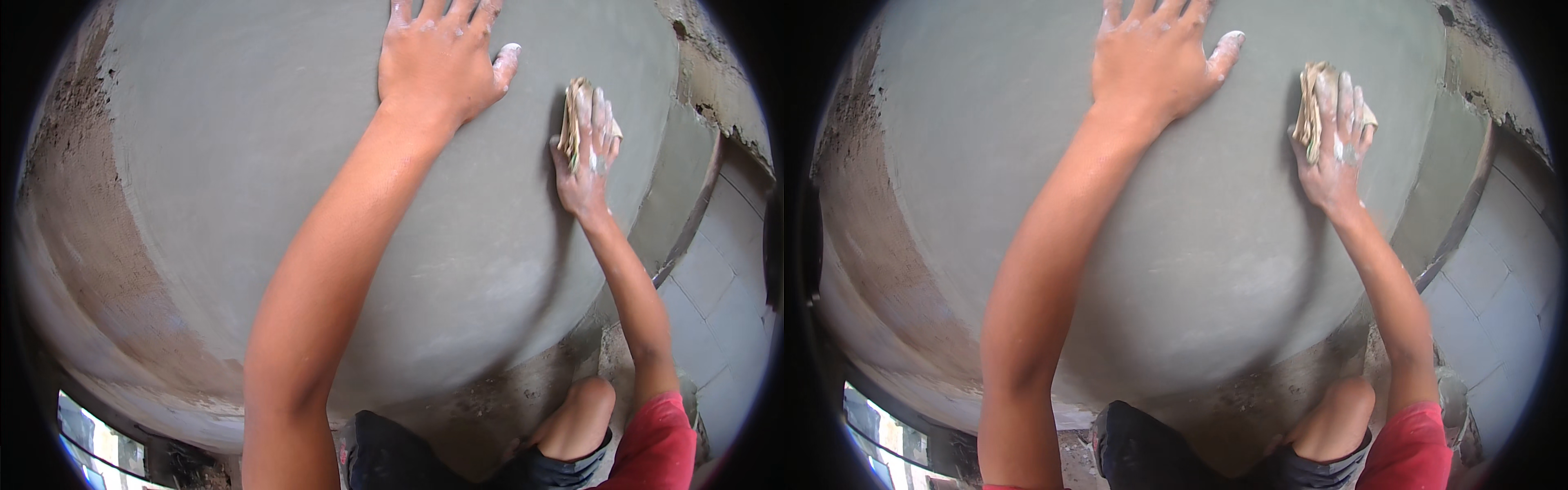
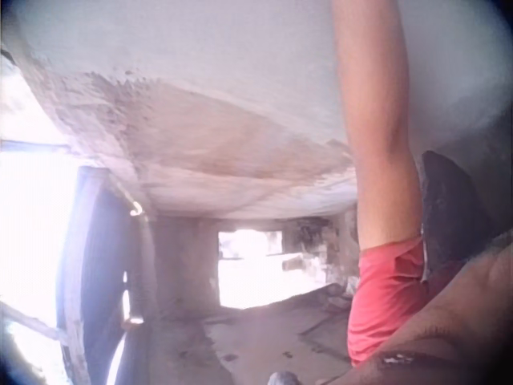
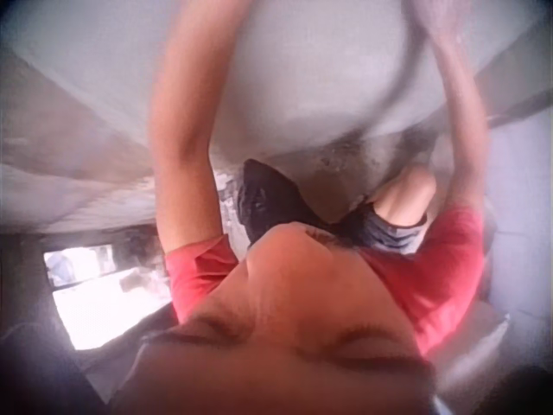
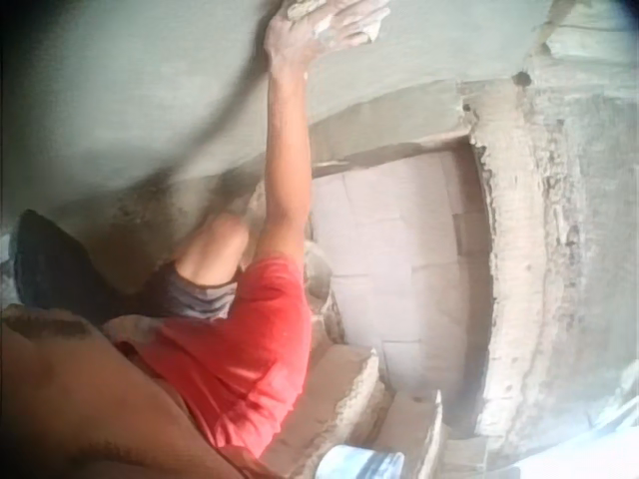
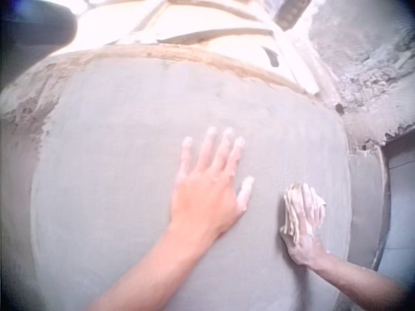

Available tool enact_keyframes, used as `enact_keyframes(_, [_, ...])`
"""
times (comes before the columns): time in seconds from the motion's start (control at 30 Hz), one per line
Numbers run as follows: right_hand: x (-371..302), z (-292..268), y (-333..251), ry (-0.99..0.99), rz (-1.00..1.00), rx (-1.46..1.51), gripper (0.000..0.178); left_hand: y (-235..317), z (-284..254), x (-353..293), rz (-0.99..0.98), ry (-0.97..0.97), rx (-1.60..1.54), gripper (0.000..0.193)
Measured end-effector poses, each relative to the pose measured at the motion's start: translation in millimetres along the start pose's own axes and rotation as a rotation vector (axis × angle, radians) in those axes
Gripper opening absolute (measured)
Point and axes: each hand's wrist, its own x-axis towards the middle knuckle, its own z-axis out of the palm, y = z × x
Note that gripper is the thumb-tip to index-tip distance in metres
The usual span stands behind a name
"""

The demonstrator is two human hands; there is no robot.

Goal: The person smooths a freshly plastered curved wall using a trowel and then a cloth. They scoop plaster from a bucket, apply it to the wall, and rub the surface to even it out.

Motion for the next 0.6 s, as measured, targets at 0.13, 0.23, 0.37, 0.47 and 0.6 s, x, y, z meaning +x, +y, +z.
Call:
enact_keyframes(0.13, [-27.7,-11.4,-23.6,-0.055,-0.131,0.038,0.082,0.5,-0.4,1.0,-0.005,-0.044,0.041,0.070])
enact_keyframes(0.23, [-22.1,-12.7,-33.4,-0.073,-0.203,0.025,0.075,0.8,-1.8,1.6,-0.009,-0.052,0.035,0.069])
enact_keyframes(0.37, [10.4,-5.7,-24.7,-0.012,-0.164,0.027,0.074,0.5,-2.7,3.2,-0.004,-0.045,0.028,0.069])
enact_keyframes(0.47, [27.4,0.7,-10.5,0.032,-0.016,-0.024,0.077,0.9,-2.2,2.3,0.005,-0.036,0.015,0.069])
enact_keyframes(0.6, [16.0,1.3,-1.6,-0.004,0.028,-0.008,0.077,-0.7,-2.2,-0.4,-0.005,-0.042,0.001,0.069])
